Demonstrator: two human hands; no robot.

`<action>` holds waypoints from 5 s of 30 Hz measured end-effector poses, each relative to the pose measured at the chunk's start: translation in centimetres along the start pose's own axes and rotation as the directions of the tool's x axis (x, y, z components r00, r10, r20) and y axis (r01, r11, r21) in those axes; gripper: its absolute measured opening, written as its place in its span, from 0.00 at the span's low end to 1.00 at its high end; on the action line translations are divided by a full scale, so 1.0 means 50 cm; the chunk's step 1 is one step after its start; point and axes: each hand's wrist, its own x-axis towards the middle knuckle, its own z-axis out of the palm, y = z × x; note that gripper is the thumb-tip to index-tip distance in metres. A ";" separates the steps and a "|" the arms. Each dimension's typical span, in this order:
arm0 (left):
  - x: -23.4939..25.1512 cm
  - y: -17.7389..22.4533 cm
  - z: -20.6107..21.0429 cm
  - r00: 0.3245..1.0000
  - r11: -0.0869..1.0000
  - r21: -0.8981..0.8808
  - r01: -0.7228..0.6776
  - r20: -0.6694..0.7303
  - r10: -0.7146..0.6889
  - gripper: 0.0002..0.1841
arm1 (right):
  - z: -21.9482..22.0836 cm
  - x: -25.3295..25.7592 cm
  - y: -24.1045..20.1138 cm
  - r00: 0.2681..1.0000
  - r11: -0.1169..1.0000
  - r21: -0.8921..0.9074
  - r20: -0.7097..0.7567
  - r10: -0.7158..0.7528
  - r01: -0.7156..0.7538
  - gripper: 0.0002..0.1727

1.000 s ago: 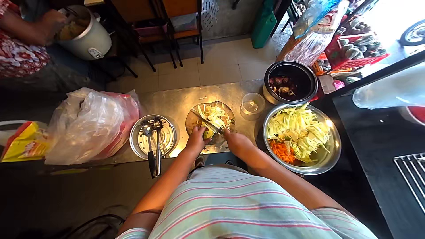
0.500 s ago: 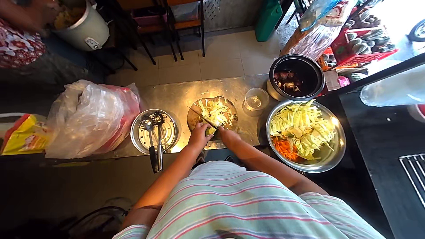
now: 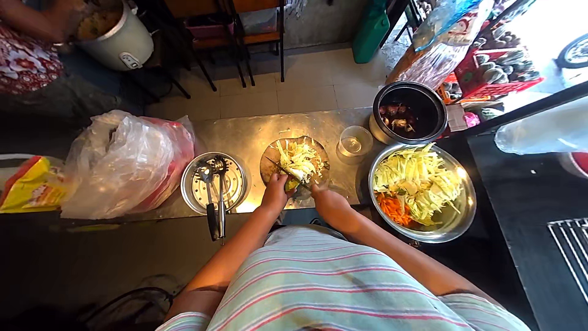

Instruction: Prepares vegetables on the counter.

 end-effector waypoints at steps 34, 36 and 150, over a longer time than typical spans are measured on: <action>0.016 -0.004 -0.040 0.995 0.987 0.133 -0.087 0.049 0.081 0.30 | -0.008 0.003 0.001 0.995 0.994 0.091 -0.077 -0.057 0.064 0.21; 0.019 -0.003 -0.035 0.996 0.987 0.139 -0.085 0.054 0.078 0.26 | -0.001 -0.020 0.002 0.998 0.997 0.070 -0.057 -0.026 0.030 0.22; -0.003 -0.148 0.094 0.893 0.924 -0.127 -0.360 -0.335 0.301 0.08 | 0.077 0.090 -0.033 0.988 0.993 -0.031 0.107 -0.113 0.117 0.20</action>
